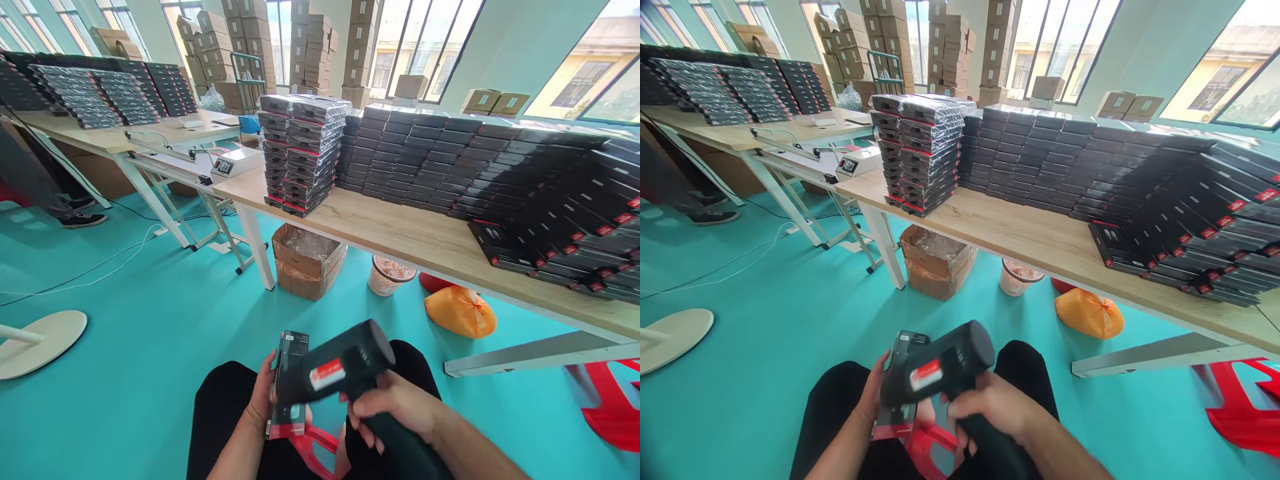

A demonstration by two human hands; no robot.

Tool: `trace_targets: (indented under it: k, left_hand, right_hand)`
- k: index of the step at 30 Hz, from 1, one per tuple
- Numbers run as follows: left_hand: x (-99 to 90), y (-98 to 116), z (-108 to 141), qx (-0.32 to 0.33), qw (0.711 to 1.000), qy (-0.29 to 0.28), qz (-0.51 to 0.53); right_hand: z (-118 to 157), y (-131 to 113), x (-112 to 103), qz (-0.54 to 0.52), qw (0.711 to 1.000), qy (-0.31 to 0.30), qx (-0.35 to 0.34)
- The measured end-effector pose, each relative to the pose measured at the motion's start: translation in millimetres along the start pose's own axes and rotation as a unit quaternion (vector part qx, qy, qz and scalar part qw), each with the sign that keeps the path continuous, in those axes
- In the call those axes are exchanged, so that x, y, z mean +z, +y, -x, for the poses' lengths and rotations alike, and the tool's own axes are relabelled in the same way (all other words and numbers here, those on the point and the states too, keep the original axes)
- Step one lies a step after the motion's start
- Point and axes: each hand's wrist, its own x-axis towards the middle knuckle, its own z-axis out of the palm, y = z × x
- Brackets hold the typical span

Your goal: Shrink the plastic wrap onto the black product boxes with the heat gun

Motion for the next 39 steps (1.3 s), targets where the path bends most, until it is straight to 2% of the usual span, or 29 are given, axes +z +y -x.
trace_targets:
  k: [1,2,5,6,7,10,12,13,16,17,18,22,23,27,29,32,33,37,39]
  left_hand:
    - [-1.2,-0.1,-0.9,0.017,1.0,0.019,0.005]
    - [-1.6,-0.5,-1.0,0.021,0.999,0.031,0.006]
    - [2.0,-1.9,2.6,-0.016,1.0,0.021,0.003]
    - [4.0,-2.1,4.2,-0.021,1.0,0.02,0.006]
    - [6.0,-2.1,5.6,-0.014,0.999,0.028,0.012]
    - [11.3,-0.8,7.9,0.035,0.996,0.066,0.043]
    - [14.1,0.1,8.9,0.033,0.996,0.062,0.047]
    - [15.3,0.3,9.6,0.019,0.998,0.052,0.041]
    - [17.2,-0.7,11.8,-0.007,0.999,0.018,0.027]
    - [17.2,-1.4,12.1,-0.004,1.0,0.011,0.028]
    - [16.9,-2.2,12.0,0.003,0.999,0.006,0.032]
    - [15.3,-5.3,9.2,0.026,0.998,-0.023,0.06]
    - [15.2,-5.7,9.0,0.024,0.997,-0.038,0.065]
    - [15.8,-5.9,12.2,0.013,0.996,-0.066,0.05]
    - [16.0,-5.5,13.5,0.021,0.998,-0.048,0.033]
    - [16.4,-5.5,13.6,0.065,0.997,-0.012,0.033]
    - [16.7,-5.7,13.7,0.067,0.997,-0.01,0.037]
    - [18.6,-7.4,15.9,0.014,0.998,-0.035,0.043]
    - [19.0,-8.2,16.0,0.022,0.998,-0.033,0.05]
  right_hand:
    - [0.6,-3.8,4.4,0.048,0.999,-0.016,0.008]
    - [1.0,-6.7,7.7,0.082,0.997,-0.005,0.006]
    - [1.4,-10.3,12.3,0.082,0.99,0.11,-0.039]
    - [2.3,-9.7,13.1,0.069,0.988,0.129,-0.051]
    - [4.0,-8.4,13.9,0.061,0.989,0.122,-0.052]
    - [11.8,-1.7,17.1,0.079,0.997,0.021,-0.006]
    - [15.3,3.5,17.6,0.088,0.996,0.005,0.018]
    - [15.7,6.0,16.5,0.083,0.996,0.029,0.012]
    - [13.4,13.9,9.7,0.033,0.986,0.158,-0.03]
    - [12.8,16.7,7.4,0.013,0.983,0.18,-0.038]
    - [12.7,19.4,5.7,-0.004,0.984,0.174,-0.036]
    - [12.5,26.2,3.7,-0.029,0.999,0.04,0.004]
    - [11.1,25.7,3.8,-0.023,0.999,0.046,-0.004]
    - [2.3,14.9,7.9,-0.023,0.977,0.197,-0.077]
    - [0.4,8.0,14.3,-0.025,0.979,0.192,-0.066]
    - [-1.1,1.7,23.3,-0.028,0.992,0.121,-0.037]
    - [-2.1,1.1,23.9,-0.041,0.99,0.125,-0.043]
    - [-5.0,3.0,14.0,-0.141,0.959,0.238,-0.067]
    - [-3.4,4.9,10.3,-0.168,0.959,0.221,-0.053]
